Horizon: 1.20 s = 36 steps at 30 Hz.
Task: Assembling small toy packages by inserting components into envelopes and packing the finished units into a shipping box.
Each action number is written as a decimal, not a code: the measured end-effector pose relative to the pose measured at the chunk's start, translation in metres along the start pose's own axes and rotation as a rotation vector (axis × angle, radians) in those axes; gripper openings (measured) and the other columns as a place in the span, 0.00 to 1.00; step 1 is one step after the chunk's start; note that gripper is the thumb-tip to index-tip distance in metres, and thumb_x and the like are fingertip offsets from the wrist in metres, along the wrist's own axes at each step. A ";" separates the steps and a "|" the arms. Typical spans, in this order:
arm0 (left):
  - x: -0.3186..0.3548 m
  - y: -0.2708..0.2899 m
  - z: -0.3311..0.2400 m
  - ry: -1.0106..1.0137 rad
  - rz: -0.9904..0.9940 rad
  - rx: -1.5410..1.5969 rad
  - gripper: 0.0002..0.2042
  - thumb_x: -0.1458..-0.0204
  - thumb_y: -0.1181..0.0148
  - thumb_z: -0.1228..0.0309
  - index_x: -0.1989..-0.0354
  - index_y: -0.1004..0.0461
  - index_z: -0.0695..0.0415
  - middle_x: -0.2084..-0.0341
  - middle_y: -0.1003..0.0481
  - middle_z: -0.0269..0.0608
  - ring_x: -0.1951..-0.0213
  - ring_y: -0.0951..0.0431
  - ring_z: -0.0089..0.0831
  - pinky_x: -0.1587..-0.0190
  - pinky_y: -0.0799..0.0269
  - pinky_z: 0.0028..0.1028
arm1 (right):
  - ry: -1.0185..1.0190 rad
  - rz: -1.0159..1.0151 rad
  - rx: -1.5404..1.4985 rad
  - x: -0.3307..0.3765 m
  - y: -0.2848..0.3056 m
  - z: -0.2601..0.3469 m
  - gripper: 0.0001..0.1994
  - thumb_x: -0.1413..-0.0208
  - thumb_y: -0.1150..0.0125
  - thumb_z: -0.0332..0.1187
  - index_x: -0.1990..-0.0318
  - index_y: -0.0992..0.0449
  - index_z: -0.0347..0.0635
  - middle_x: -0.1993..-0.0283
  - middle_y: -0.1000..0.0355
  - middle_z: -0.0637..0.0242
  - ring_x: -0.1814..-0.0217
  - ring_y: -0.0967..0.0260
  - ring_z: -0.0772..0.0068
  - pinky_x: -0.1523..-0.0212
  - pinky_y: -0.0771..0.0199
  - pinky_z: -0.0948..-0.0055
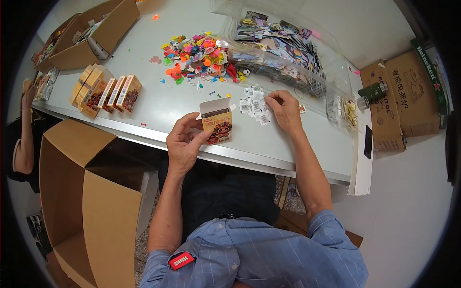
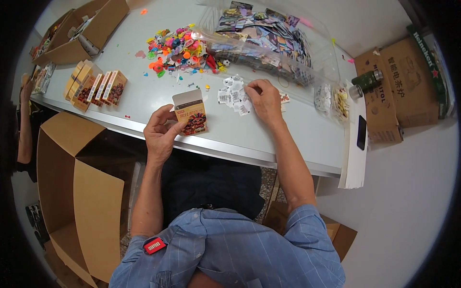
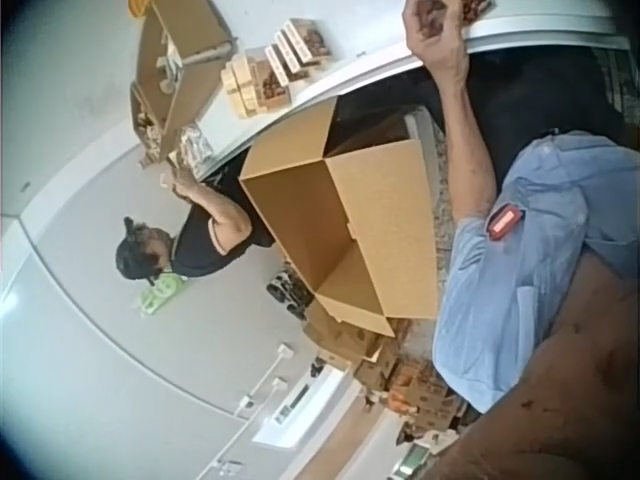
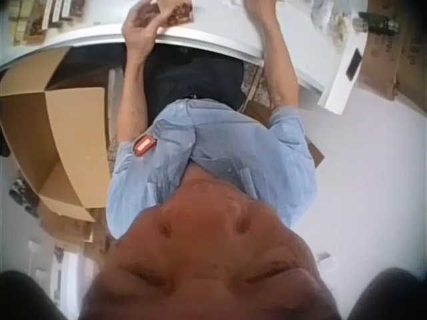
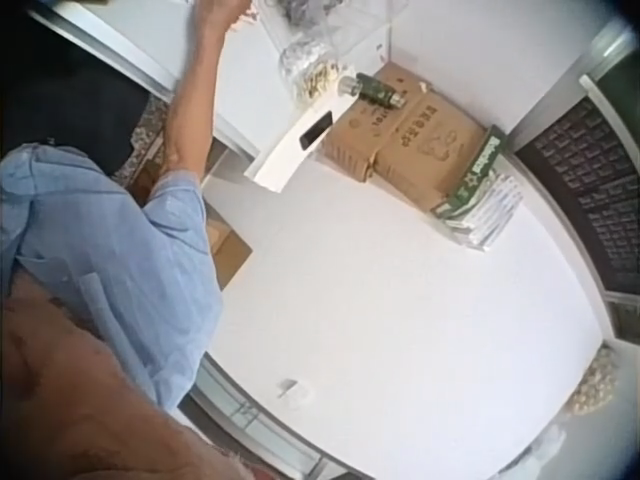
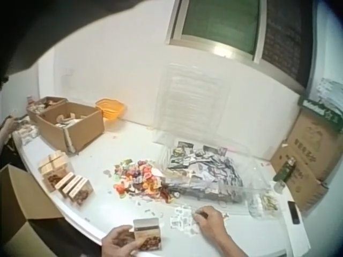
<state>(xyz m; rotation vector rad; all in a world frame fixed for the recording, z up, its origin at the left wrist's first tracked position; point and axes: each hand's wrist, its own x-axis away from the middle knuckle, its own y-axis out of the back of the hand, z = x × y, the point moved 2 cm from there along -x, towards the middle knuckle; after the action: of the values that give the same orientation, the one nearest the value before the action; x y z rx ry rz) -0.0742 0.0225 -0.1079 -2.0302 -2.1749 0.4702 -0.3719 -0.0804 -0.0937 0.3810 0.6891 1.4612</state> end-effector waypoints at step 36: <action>0.001 -0.003 -0.001 -0.035 0.008 -0.008 0.25 0.48 0.33 0.84 0.40 0.31 0.63 0.55 0.21 0.49 0.54 0.20 0.28 0.58 0.18 0.24 | 0.015 0.287 0.090 0.010 -0.020 0.047 0.12 0.47 0.32 0.33 0.60 0.20 0.33 0.73 0.26 0.64 0.71 0.32 0.74 0.68 0.31 0.71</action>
<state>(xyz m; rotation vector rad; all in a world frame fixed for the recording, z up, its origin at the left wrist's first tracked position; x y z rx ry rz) -0.0764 0.0232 -0.1059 -2.0506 -2.1930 0.5018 -0.3270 -0.0645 -0.0728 0.5568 0.7365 1.7083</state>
